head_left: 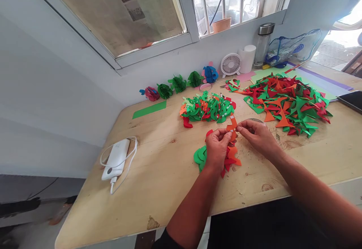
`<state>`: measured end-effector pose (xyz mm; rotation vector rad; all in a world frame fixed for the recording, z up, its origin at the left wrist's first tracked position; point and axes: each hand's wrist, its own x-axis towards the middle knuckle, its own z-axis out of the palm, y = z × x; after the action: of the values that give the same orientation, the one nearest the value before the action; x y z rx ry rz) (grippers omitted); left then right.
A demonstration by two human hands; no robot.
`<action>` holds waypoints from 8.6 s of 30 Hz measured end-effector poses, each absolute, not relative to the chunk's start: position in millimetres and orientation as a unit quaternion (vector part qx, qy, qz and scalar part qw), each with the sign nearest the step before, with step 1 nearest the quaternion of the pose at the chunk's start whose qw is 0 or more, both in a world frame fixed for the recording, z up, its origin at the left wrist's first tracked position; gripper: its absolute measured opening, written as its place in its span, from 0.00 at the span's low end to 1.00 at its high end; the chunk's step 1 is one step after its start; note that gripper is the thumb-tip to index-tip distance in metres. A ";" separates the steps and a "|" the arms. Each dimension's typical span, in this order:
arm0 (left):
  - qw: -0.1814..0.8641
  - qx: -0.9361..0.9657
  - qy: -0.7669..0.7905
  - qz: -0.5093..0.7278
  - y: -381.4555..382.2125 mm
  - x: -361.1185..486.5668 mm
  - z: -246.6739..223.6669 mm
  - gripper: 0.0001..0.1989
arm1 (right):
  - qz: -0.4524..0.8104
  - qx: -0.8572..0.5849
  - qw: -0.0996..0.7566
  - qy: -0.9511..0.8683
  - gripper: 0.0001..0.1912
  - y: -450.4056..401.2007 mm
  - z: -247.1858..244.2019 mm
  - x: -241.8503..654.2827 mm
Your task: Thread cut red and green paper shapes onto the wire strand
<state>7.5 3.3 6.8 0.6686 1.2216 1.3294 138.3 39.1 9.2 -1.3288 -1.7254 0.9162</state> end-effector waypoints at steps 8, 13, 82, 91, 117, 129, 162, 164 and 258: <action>0.565 0.320 0.514 0.560 3.4 7.4 4.0 0.10 | 0.497 -0.471 0.372 -0.626 0.11 38.2 13.2 137.5; 0.559 0.350 0.516 0.547 3.5 7.3 1.4 0.10 | 0.502 -0.460 0.388 -0.621 0.12 39.7 5.7 138.2; 0.473 0.336 0.548 0.602 10.1 1.2 -9.5 0.10 | 0.194 -0.633 0.280 -0.695 0.10 62.5 -10.1 173.9; 0.452 0.365 0.573 0.578 14.4 -1.3 -13.5 0.08 | 0.316 -0.600 0.421 -0.602 0.11 60.0 7.2 178.2; 0.417 0.406 0.585 0.564 21.7 -6.6 -19.7 0.10 | 0.433 -0.510 0.476 -0.570 0.14 57.6 -6.6 169.7; 0.373 0.491 0.585 0.527 17.6 -4.3 -23.2 0.13 | 0.433 -0.514 0.485 -0.560 0.15 56.1 -3.9 169.3; 0.581 0.483 0.455 0.471 -0.4 23.4 1.2 0.16 | 0.642 -0.283 0.348 -0.622 0.18 31.9 11.6 156.1; 0.559 0.510 0.471 0.453 -1.0 22.4 3.1 0.15 | 0.634 -0.317 0.370 -0.601 0.18 32.8 10.0 160.6; 0.346 0.576 0.503 0.543 7.4 35.4 4.3 0.16 | 0.511 -0.429 0.507 -0.545 0.17 38.8 11.8 192.5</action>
<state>35.4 7.4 4.3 1.4955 1.3058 1.4083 192.5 38.8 11.8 -1.0352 -1.3149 1.2306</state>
